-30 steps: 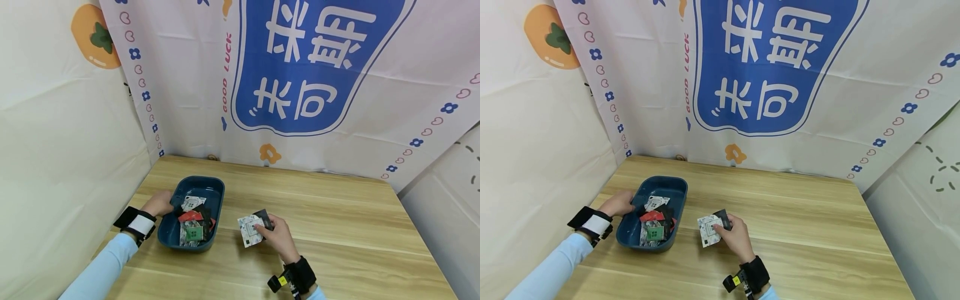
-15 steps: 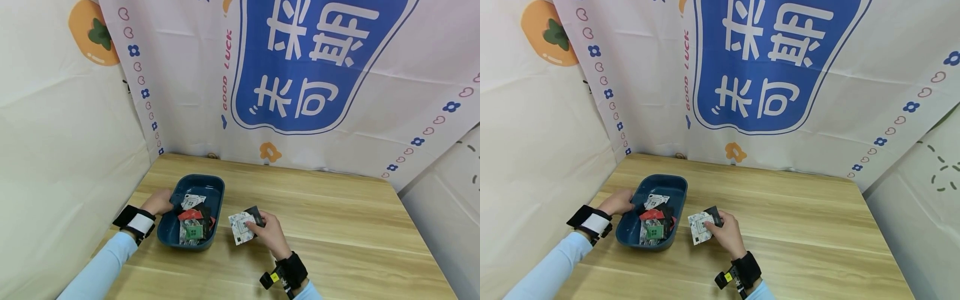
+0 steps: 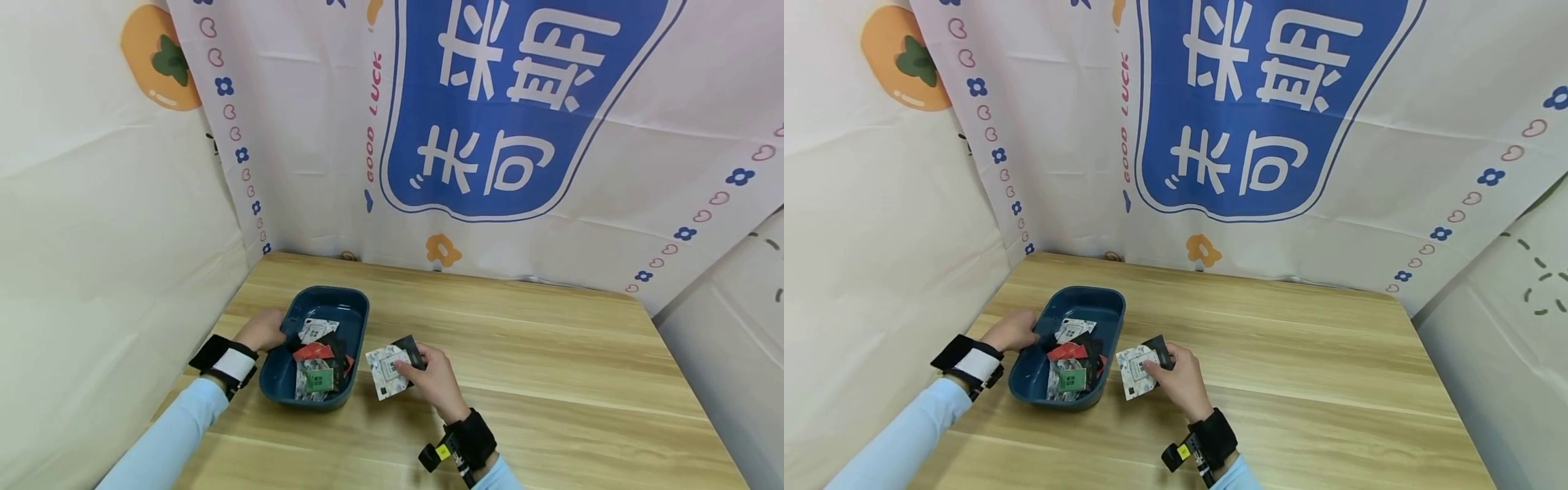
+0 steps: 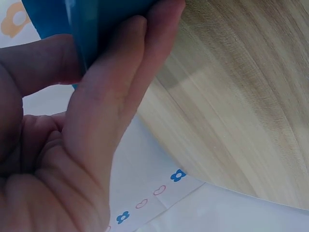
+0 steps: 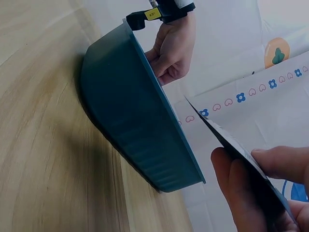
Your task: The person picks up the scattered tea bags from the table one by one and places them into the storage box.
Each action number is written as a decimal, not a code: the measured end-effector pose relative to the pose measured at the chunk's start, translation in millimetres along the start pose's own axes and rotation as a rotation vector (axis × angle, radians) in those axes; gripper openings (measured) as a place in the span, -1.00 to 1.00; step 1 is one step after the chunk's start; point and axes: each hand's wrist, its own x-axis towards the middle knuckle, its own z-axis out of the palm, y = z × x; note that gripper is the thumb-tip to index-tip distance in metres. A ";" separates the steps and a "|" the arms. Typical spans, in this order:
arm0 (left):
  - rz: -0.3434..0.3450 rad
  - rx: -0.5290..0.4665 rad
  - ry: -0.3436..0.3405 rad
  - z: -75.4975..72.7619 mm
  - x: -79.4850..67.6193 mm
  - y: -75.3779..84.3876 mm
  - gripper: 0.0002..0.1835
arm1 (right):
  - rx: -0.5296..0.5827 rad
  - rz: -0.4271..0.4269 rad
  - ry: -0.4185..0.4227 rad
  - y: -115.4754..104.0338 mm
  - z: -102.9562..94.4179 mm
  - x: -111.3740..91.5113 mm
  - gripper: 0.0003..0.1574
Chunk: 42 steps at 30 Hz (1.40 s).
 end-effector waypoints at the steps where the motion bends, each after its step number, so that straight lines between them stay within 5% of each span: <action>1: 0.002 0.001 0.001 1.0 -0.4 0.0 -0.82 | -0.004 0.001 -0.003 0.1 0.5 -0.3 -0.69; 19: -0.051 -0.013 -0.047 4.3 1.9 -1.9 -0.88 | -0.097 -0.032 -0.052 -3.9 16.5 8.8 -0.70; 31: -0.031 -0.001 -0.015 1.0 3.7 -1.1 -0.84 | -0.095 -0.070 -0.083 -9.5 27.5 17.1 -0.72; 42: -0.033 0.015 -0.014 0.9 4.0 -1.3 -0.89 | -0.091 -0.062 -0.086 -31.2 36.4 16.2 -0.70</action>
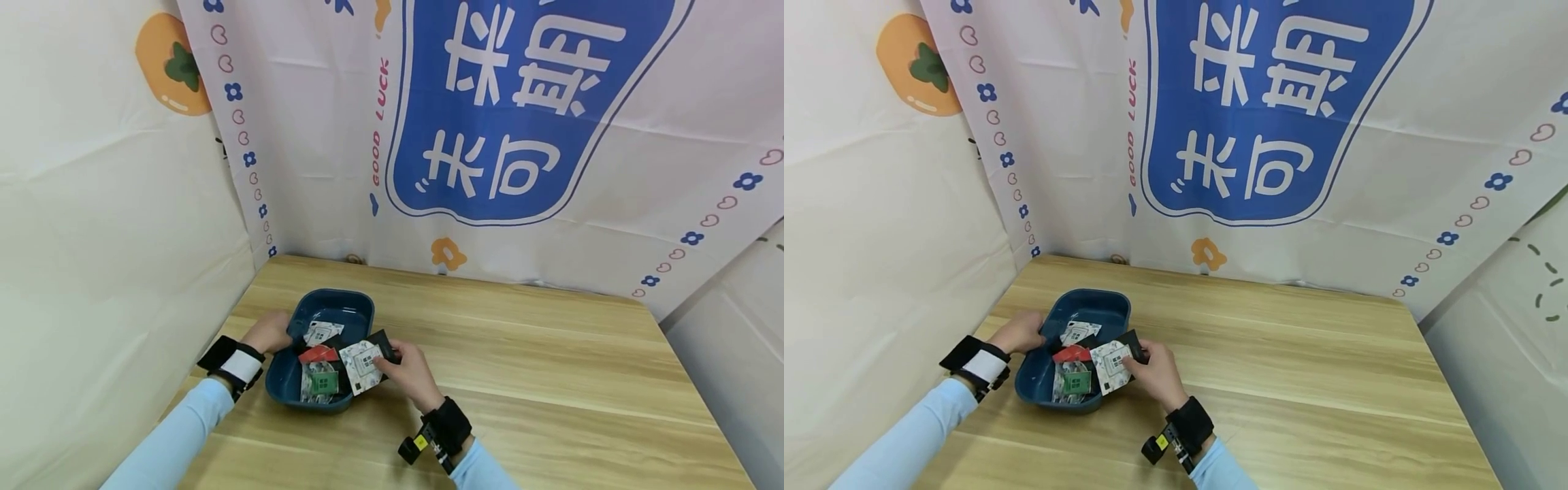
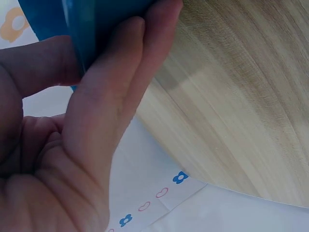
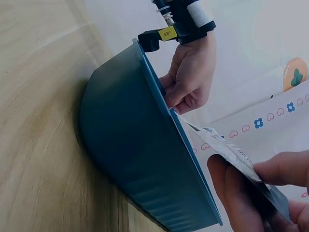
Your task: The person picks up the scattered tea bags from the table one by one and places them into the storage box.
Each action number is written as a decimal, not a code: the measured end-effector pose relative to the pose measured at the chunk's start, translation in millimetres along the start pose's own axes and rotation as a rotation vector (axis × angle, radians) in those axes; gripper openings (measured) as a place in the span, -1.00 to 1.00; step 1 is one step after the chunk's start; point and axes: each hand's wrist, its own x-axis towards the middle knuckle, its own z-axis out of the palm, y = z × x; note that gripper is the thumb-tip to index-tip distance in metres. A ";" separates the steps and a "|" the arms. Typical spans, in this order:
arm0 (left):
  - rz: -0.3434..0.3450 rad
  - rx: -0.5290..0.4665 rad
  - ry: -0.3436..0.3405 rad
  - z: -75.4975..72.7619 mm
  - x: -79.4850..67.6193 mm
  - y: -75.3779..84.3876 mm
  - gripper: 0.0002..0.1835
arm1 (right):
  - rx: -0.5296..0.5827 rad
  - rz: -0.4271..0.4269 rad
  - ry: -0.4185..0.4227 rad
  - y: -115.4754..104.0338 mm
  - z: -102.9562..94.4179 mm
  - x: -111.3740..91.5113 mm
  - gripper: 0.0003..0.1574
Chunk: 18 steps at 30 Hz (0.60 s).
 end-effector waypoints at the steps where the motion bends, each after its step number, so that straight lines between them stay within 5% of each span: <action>1: -0.001 0.001 -0.001 0.4 0.1 0.1 -0.90 | -0.004 0.002 -0.001 -0.2 0.8 0.6 -0.70; 7: -0.008 -0.003 -0.005 -1.7 -0.2 0.8 -0.90 | -0.023 -0.012 0.012 13.5 10.2 13.1 -0.68; 18: 0.017 0.025 0.014 0.9 0.3 -0.3 -0.93 | -0.023 -0.058 -0.020 6.5 18.7 24.6 -0.70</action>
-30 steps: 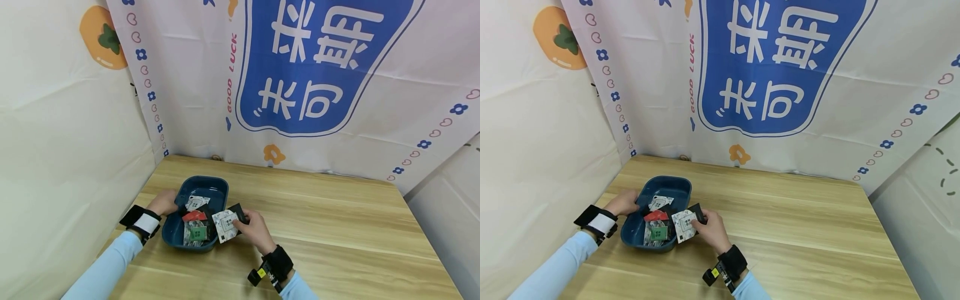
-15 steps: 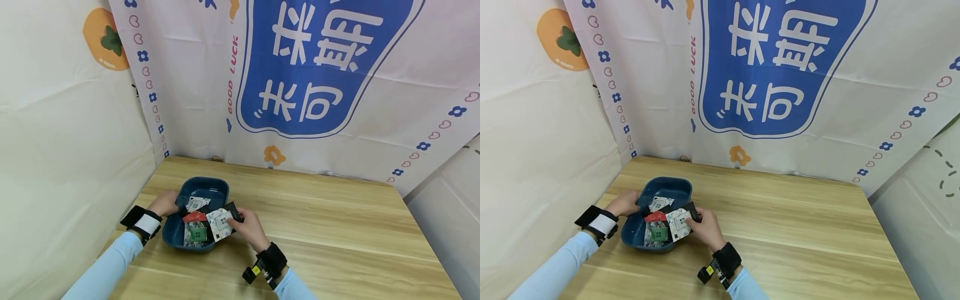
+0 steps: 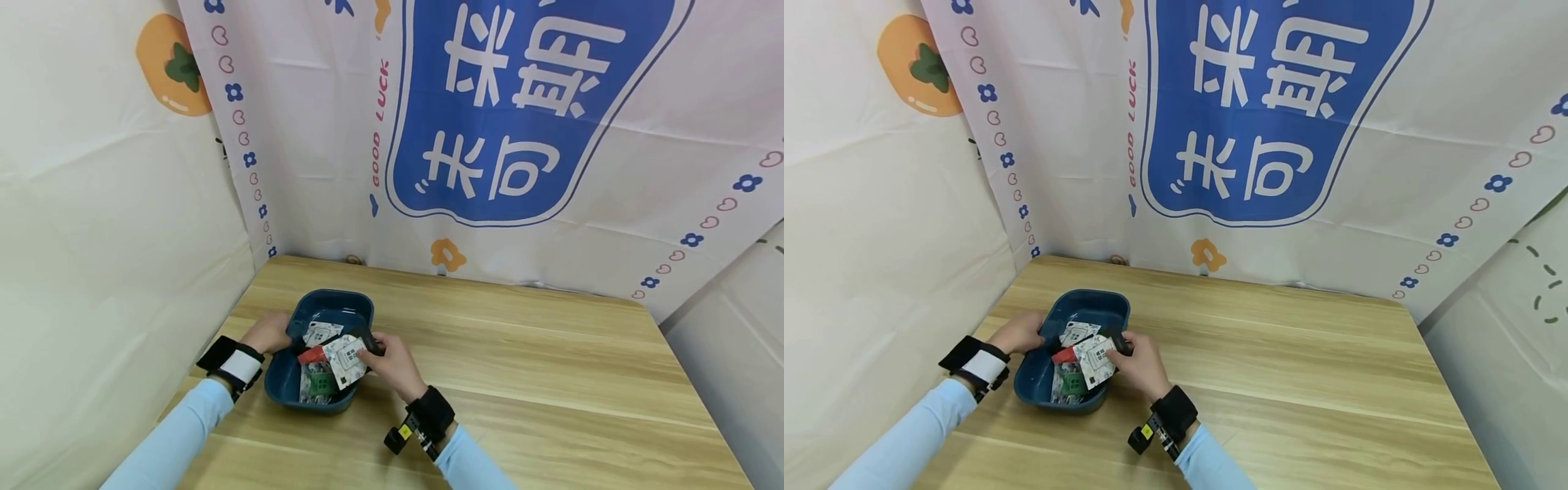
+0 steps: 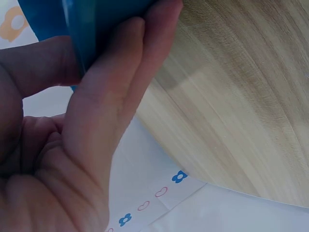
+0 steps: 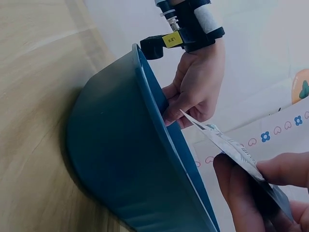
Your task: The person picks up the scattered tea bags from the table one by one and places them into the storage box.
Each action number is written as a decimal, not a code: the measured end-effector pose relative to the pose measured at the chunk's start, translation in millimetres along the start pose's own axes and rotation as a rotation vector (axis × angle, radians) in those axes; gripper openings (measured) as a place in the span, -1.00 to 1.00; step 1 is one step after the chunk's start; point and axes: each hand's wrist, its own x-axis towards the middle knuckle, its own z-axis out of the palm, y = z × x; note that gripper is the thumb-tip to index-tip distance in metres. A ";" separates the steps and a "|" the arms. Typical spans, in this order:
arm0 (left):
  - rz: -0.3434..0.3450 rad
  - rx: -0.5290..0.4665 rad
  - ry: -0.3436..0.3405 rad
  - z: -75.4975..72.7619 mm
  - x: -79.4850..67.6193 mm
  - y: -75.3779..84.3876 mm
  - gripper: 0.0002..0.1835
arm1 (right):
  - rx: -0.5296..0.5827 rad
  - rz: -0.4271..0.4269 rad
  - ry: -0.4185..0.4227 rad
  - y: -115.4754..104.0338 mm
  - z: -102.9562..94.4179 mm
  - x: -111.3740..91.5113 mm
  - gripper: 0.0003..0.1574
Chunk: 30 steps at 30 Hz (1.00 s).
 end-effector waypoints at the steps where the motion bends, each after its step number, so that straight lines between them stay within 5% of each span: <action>1: 0.002 0.001 0.003 0.0 -0.2 0.2 -0.92 | -0.001 0.001 -0.002 -0.2 0.8 1.1 -0.70; 13: -0.023 -0.020 -0.004 0.3 -3.6 -1.9 -0.93 | -0.005 0.031 -0.017 -2.0 8.2 4.3 -0.72; 30: -0.007 -0.017 0.002 0.0 -5.9 -0.4 -0.94 | -0.094 -0.088 -0.046 -3.7 18.8 11.1 -0.78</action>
